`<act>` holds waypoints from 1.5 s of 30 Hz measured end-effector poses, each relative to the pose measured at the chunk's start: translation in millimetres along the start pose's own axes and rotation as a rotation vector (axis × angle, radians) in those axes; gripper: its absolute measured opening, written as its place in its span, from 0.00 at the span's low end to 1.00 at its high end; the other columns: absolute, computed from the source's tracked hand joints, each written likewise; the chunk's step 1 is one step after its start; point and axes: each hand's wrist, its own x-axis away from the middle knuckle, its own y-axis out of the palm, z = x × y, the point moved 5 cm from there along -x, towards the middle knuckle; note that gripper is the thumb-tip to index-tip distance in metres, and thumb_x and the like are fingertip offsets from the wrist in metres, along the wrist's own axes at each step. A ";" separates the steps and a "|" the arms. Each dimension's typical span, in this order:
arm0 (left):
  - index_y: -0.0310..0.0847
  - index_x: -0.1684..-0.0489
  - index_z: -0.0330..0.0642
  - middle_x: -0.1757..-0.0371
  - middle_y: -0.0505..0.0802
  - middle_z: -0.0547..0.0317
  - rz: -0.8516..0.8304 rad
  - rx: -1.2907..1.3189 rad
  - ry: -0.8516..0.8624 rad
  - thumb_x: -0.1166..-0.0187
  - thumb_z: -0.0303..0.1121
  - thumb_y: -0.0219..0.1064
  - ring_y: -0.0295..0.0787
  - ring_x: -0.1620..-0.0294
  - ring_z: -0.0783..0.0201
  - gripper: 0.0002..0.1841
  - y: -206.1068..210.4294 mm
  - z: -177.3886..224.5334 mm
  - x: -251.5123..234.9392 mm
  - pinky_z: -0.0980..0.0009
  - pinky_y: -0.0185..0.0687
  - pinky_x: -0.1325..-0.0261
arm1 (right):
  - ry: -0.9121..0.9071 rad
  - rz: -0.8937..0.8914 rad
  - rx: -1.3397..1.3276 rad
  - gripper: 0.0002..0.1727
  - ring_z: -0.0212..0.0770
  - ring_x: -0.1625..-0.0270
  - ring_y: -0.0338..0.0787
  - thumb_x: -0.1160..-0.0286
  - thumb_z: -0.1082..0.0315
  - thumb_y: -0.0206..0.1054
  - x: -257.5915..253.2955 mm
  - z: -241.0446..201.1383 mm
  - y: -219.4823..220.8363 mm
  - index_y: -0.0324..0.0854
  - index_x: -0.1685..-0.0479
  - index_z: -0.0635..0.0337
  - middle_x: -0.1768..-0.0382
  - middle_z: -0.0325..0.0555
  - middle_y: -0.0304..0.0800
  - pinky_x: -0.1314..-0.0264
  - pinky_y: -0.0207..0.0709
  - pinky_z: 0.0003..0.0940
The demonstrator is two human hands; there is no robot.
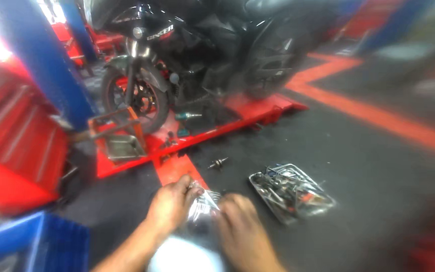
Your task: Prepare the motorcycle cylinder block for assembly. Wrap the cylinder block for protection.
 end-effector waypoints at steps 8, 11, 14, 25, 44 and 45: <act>0.82 0.65 0.49 0.80 0.86 0.66 0.329 -0.204 0.428 0.14 0.58 0.59 0.88 0.78 0.66 0.22 1.5 17.2 13.5 0.66 0.86 0.75 | 0.353 0.345 -0.520 0.12 0.30 0.85 0.78 0.11 0.61 0.53 9.9 3.3 -13.5 0.78 0.59 0.56 0.80 0.33 0.79 0.86 0.76 0.29; 0.83 0.61 0.51 0.83 0.86 0.68 0.320 -0.175 0.326 0.15 0.57 0.60 0.87 0.82 0.66 0.20 -7.0 16.4 10.1 0.63 0.84 0.79 | 0.367 0.159 -0.223 0.13 0.28 0.79 0.80 0.15 0.54 0.57 -20.2 12.6 -25.9 0.81 0.62 0.49 0.80 0.29 0.80 0.78 0.77 0.32; 0.83 0.58 0.53 0.82 0.85 0.67 0.205 -0.192 0.161 0.14 0.58 0.58 0.87 0.80 0.64 0.20 -12.9 13.2 -0.7 0.59 0.84 0.77 | 0.487 -0.258 -0.092 0.15 0.44 0.65 0.88 0.13 0.49 0.59 -57.0 34.7 -2.9 0.81 0.57 0.48 0.69 0.41 0.86 0.61 0.82 0.53; 0.89 0.53 0.50 0.58 0.94 0.52 -0.549 -0.478 -0.175 0.27 0.60 0.72 0.92 0.53 0.46 0.23 -11.1 -35.2 -73.7 0.34 0.85 0.50 | 0.566 -0.505 -0.247 0.15 0.37 0.61 0.87 0.11 0.50 0.56 -62.8 45.7 40.4 0.81 0.58 0.47 0.68 0.37 0.85 0.54 0.81 0.44; 0.76 0.28 0.43 0.48 0.92 0.47 -1.189 -0.562 0.034 0.51 0.59 0.88 0.90 0.46 0.47 0.48 38.6 34.0 -59.3 0.36 0.82 0.47 | 0.376 -0.184 -0.155 0.18 0.35 0.63 0.90 0.18 0.51 0.61 1.4 24.8 -36.0 0.84 0.42 0.51 0.59 0.37 0.90 0.61 0.88 0.42; 0.77 0.30 0.42 0.49 0.92 0.47 -1.194 -0.572 0.037 0.50 0.58 0.88 0.90 0.48 0.47 0.47 38.3 33.7 -59.5 0.37 0.82 0.47 | 0.396 -0.324 -0.250 0.18 0.35 0.65 0.91 0.16 0.52 0.63 20.4 14.5 -47.7 0.83 0.41 0.54 0.63 0.38 0.91 0.63 0.87 0.41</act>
